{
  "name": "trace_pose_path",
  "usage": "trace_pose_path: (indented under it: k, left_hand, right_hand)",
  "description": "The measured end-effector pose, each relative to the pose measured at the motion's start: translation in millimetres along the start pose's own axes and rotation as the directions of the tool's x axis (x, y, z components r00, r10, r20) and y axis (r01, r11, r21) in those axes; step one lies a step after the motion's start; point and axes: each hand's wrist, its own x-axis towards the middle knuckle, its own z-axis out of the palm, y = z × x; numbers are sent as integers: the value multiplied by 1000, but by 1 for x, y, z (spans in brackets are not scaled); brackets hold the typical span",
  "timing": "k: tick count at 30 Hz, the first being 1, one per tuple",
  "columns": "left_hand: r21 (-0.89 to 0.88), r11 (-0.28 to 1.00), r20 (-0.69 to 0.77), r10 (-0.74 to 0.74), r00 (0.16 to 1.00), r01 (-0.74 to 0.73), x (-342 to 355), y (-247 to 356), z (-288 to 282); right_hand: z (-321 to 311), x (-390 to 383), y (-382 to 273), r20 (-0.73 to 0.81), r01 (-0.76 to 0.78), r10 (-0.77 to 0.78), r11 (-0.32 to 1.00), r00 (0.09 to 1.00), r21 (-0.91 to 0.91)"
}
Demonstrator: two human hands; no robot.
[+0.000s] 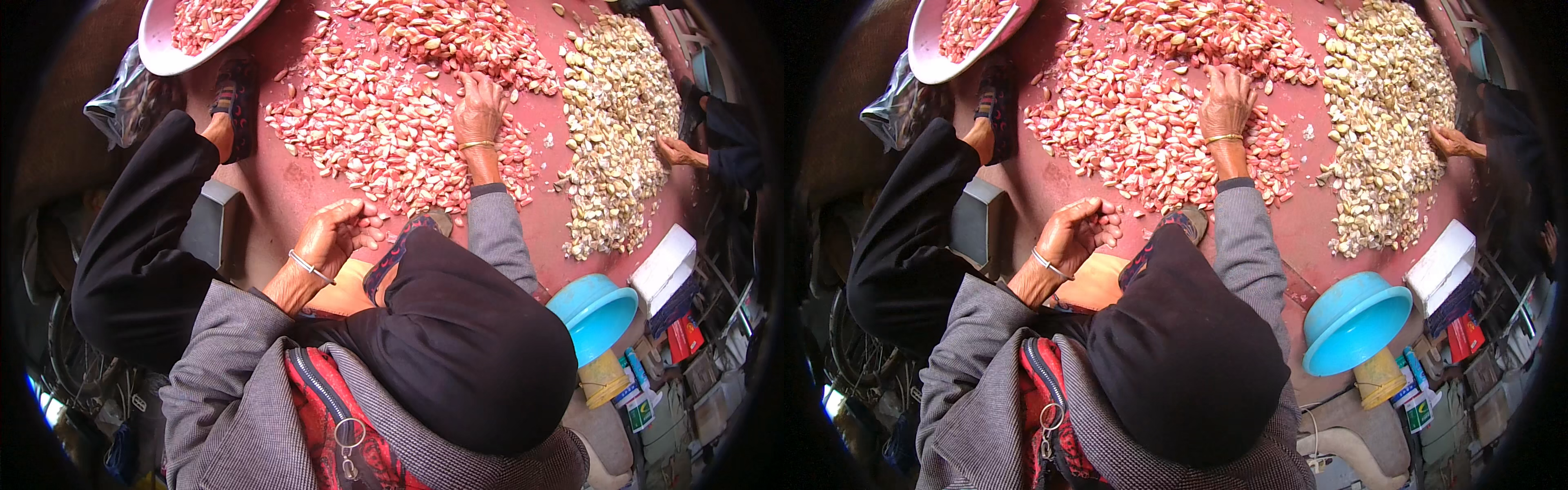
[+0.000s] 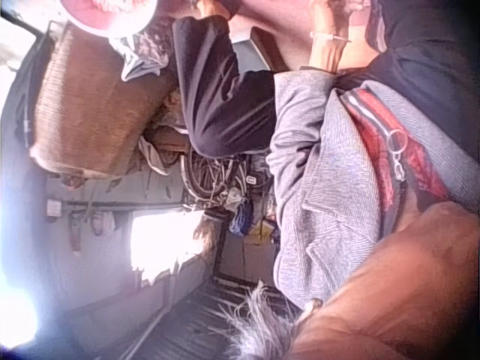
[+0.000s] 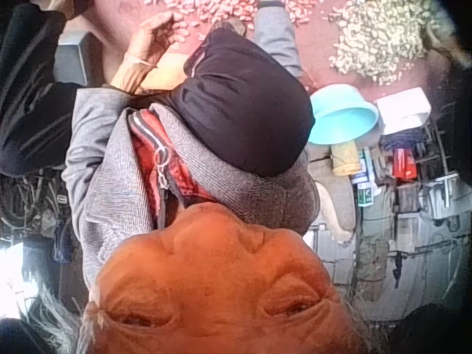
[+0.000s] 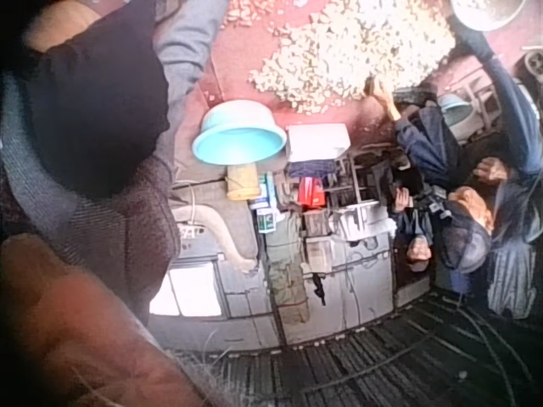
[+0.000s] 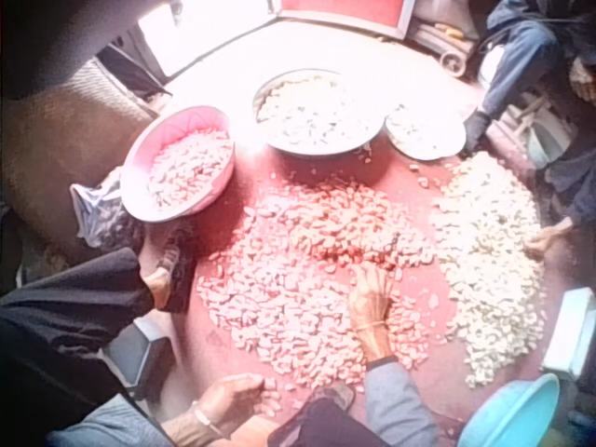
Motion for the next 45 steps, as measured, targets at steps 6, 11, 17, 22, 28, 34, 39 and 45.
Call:
trace_pose_path:
  k: [6, 11, 17, 22, 28, 34, 39, 45]
  left_hand:
    - [-6, 1000, -11, -5, 1000, 5, 1, 0, -2]
    - [-3, 1000, 1, -5, 1000, 5, 1, 0, -2]
    - [-1, 1000, -12, -3, 1000, 3, 0, 0, -2]
    - [-1, 1000, -13, 0, 1000, 0, 0, 1, -3]
    - [-5, 1000, -9, 3, 1000, -3, 0, 1, -2]
    - [0, 1000, -18, -4, 1000, 4, -2, 1, 0]
    - [3, 1000, -32, -5, 999, 5, -1, 2, -1]
    - [0, 1000, -7, -11, 1000, 11, 0, 1, -2]
  right_hand:
    - [-9, -19, 2, 67, -63, 58, 995, 996, 77]
    - [-10, -8, 6, 41, -85, 81, 991, 996, 104]
    - [6, 10, 2, 33, -29, 30, 999, 999, -23]
    - [-2, -2, 9, 69, -103, 98, 992, 993, 77]
    - [-1, 12, 8, 2, -54, 54, 985, 999, 164]
    - [10, 23, -4, 160, 40, -48, 998, 986, 55]
    - [8, 17, 0, 149, -13, 6, 999, 989, 49]
    - [-9, 4, 19, -10, -88, 91, 983, 996, 159]
